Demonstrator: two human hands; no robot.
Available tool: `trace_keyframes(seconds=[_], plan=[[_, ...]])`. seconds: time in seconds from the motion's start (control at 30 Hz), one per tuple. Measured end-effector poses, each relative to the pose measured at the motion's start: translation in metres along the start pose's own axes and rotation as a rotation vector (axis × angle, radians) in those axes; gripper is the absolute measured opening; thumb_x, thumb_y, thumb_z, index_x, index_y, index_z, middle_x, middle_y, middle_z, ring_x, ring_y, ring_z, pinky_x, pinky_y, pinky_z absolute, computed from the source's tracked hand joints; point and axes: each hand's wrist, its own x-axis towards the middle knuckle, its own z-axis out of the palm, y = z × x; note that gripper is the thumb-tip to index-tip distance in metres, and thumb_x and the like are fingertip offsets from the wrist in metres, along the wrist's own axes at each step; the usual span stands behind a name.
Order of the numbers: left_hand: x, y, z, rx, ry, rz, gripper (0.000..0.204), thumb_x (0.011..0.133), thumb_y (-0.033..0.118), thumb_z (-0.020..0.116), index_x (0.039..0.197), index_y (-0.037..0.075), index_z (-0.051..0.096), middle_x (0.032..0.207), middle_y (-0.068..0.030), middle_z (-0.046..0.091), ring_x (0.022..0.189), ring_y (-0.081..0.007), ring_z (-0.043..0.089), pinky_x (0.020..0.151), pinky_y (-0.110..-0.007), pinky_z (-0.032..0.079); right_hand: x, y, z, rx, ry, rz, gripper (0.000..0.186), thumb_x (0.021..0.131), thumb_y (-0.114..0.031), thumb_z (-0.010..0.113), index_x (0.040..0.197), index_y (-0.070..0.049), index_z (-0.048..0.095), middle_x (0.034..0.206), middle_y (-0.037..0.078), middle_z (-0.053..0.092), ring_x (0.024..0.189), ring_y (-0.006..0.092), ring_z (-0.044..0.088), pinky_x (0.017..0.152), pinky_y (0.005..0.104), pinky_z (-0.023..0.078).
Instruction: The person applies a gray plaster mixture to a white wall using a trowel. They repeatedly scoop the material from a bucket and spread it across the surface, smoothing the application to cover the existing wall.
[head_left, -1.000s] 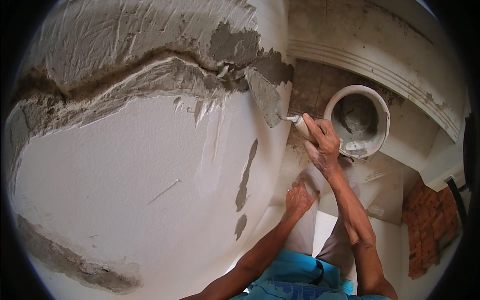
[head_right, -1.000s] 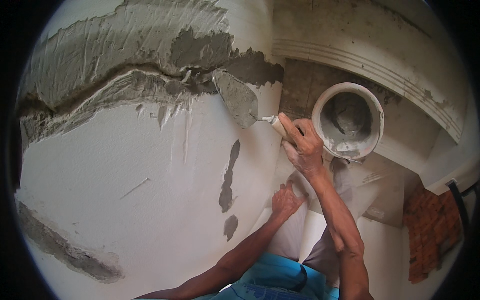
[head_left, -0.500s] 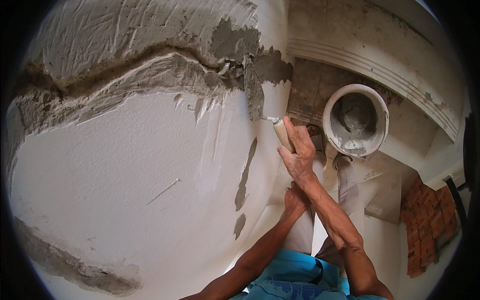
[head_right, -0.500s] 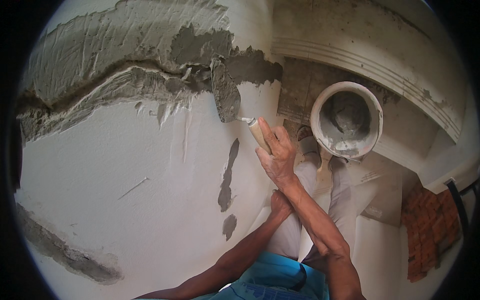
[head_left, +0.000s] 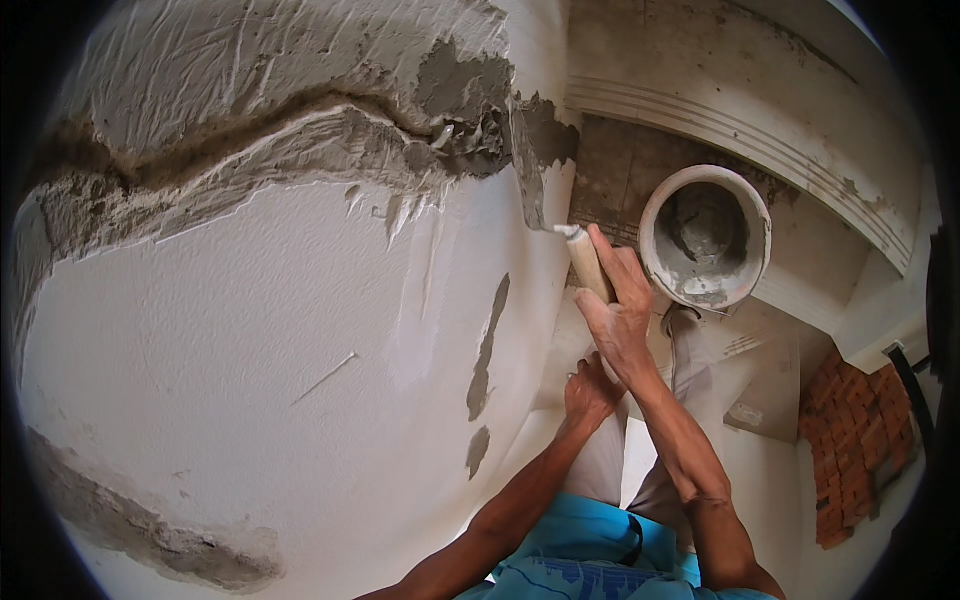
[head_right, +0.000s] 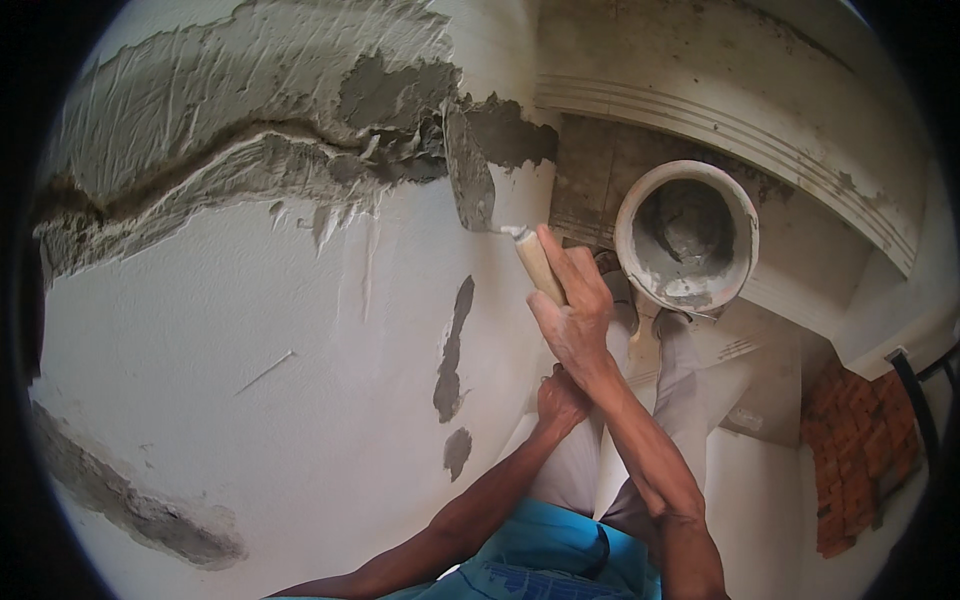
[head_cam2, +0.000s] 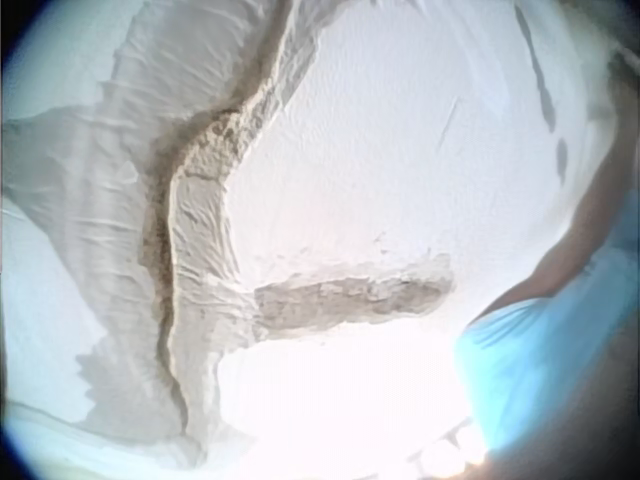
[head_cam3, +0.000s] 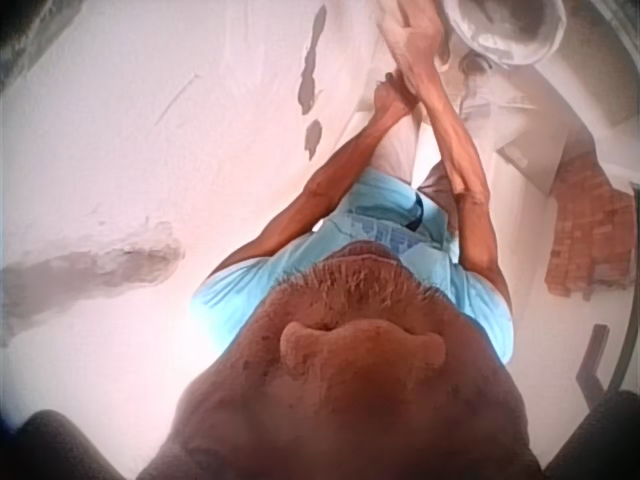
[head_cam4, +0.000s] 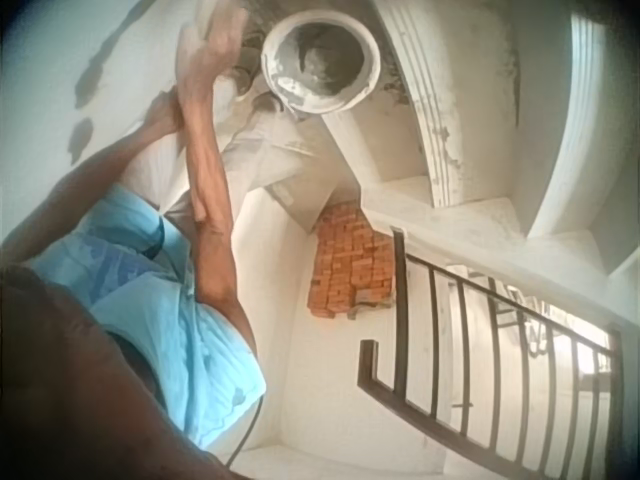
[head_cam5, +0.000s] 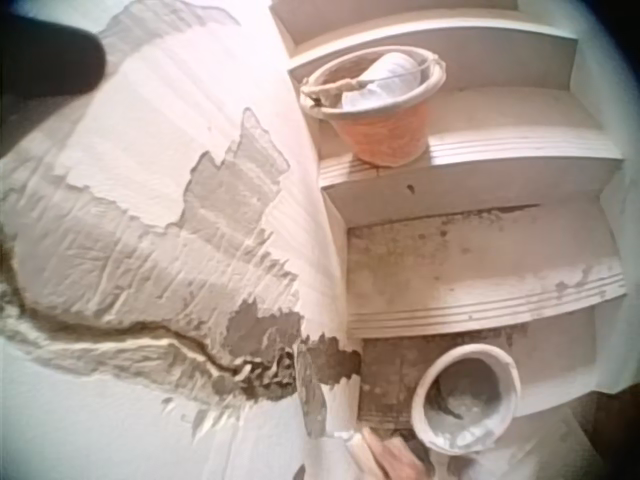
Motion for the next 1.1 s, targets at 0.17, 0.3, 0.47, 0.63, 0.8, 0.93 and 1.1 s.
trace_keyframes(seconds=[0.17, 0.3, 0.47, 0.63, 0.8, 0.93, 1.1], plan=[[-0.004, -0.005, -0.007, 0.036, -0.066, 0.135, 0.041, 0.088, 0.034, 0.07, 0.112, 0.002, 0.067, 0.109, -0.0254, 0.068, 0.096, -0.0433, 0.07, 0.084, -0.05, 0.057, -0.008, 0.002, 0.019, -0.042, -0.009, -0.019, 0.079, 0.066, 0.004, 0.072, 0.143, -0.009, 0.062, 0.09, 0.011, 0.055, 0.081, 0.0251, 0.059, 0.075, 0.0358, 0.05], [-0.01, -0.019, 0.013, -0.198, 0.052, 0.133, 0.036, 0.089, 0.033, 0.067, 0.107, 0.002, 0.071, 0.108, -0.0261, 0.07, 0.093, -0.0422, 0.072, 0.083, -0.049, 0.057, -0.028, -0.009, 0.018, 0.0, -0.046, -0.062, 0.079, 0.066, 0.005, 0.072, 0.143, -0.007, 0.061, 0.09, 0.011, 0.055, 0.081, 0.0249, 0.06, 0.074, 0.036, 0.05], [-0.011, -0.01, 0.009, -0.117, 0.188, 0.068, 0.037, 0.089, 0.036, 0.067, 0.105, 0.003, 0.072, 0.097, -0.0252, 0.074, 0.09, -0.0403, 0.073, 0.082, -0.05, 0.056, -0.029, -0.02, 0.01, 0.053, -0.042, 0.111, 0.075, 0.07, 0.004, 0.067, 0.144, -0.003, 0.059, 0.092, 0.011, 0.055, 0.08, 0.0232, 0.058, 0.075, 0.0344, 0.05], [-0.012, -0.014, 0.009, -0.153, 0.209, 0.186, 0.049, 0.087, 0.042, 0.071, 0.108, -0.002, 0.068, 0.094, -0.0259, 0.071, 0.088, -0.0414, 0.071, 0.078, -0.051, 0.055, -0.02, -0.026, 0.02, 0.101, -0.041, 0.158, 0.075, 0.071, 0.003, 0.065, 0.145, -0.001, 0.057, 0.089, 0.012, 0.053, 0.077, 0.0235, 0.056, 0.074, 0.0351, 0.05], [-0.011, -0.012, 0.01, -0.151, 0.233, 0.179, 0.057, 0.085, 0.045, 0.074, 0.112, -0.004, 0.065, 0.096, -0.0264, 0.069, 0.089, -0.0422, 0.07, 0.079, -0.051, 0.054, -0.025, -0.052, 0.017, 0.093, -0.104, 0.158, 0.075, 0.073, 0.0, 0.065, 0.146, 0.002, 0.055, 0.089, 0.014, 0.052, 0.079, 0.0242, 0.056, 0.075, 0.0361, 0.049], [-0.009, -0.007, -0.002, -0.113, 0.141, 0.074, 0.061, 0.084, 0.047, 0.074, 0.116, -0.004, 0.063, 0.098, -0.027, 0.069, 0.092, -0.0429, 0.069, 0.082, -0.051, 0.054, -0.028, -0.069, 0.008, 0.077, -0.158, 0.131, 0.076, 0.072, 0.0, 0.066, 0.147, 0.003, 0.053, 0.088, 0.013, 0.052, 0.078, 0.0237, 0.055, 0.074, 0.0359, 0.049], [-0.007, 0.003, -0.013, -0.082, 0.059, -0.011, 0.067, 0.083, 0.05, 0.075, 0.12, -0.004, 0.061, 0.102, -0.0279, 0.068, 0.096, -0.0437, 0.068, 0.086, -0.051, 0.053, -0.026, -0.088, 0.001, 0.213, -0.155, 0.211, 0.078, 0.069, -0.002, 0.068, 0.146, 0.0, 0.056, 0.092, 0.011, 0.056, 0.082, 0.0202, 0.053, 0.078, 0.0308, 0.047]])
